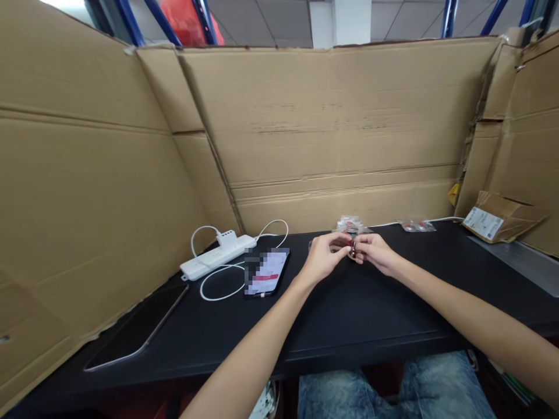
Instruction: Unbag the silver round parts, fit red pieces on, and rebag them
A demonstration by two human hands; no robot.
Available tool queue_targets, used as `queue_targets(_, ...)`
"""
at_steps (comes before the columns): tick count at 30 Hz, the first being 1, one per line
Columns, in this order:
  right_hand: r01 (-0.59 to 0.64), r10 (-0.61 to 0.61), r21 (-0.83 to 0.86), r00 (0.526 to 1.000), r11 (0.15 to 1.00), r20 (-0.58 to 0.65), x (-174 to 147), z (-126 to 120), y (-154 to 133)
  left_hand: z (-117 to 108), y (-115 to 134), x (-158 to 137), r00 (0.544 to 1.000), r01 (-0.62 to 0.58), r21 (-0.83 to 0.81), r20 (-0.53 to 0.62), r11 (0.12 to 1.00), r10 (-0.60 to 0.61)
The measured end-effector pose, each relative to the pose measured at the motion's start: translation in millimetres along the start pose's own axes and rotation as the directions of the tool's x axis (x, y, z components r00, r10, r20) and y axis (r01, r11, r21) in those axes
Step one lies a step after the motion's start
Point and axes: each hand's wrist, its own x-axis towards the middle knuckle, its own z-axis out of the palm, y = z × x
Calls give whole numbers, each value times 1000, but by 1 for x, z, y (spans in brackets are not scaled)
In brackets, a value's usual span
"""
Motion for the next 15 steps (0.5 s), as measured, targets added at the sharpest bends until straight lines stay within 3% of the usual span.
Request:
queue_targets(3, -98, 90, 154, 994, 983, 57, -2, -2, -3, 0, 5, -3, 993, -120, 136, 11, 983, 120)
queue_targets(6, -79, 74, 106, 996, 991, 50, -1, -3, -3, 0, 5, -3, 996, -94, 110, 19, 989, 92)
queue_targets(10, 77, -78, -203, 997, 976, 1, 3, -3, 4, -1, 1, 0, 985, 172, -104, 51, 980, -167)
queue_targets(13, 210, -219, -439, 975, 874, 30, 2, -3, 6, -2, 2, 0, 912, 411, -302, 150, 860, -383)
queue_targets(15, 316, -343, -576, 937, 754, 65, -1, -1, 4, -3, 2, 0, 854, 519, -406, 208, 753, -476)
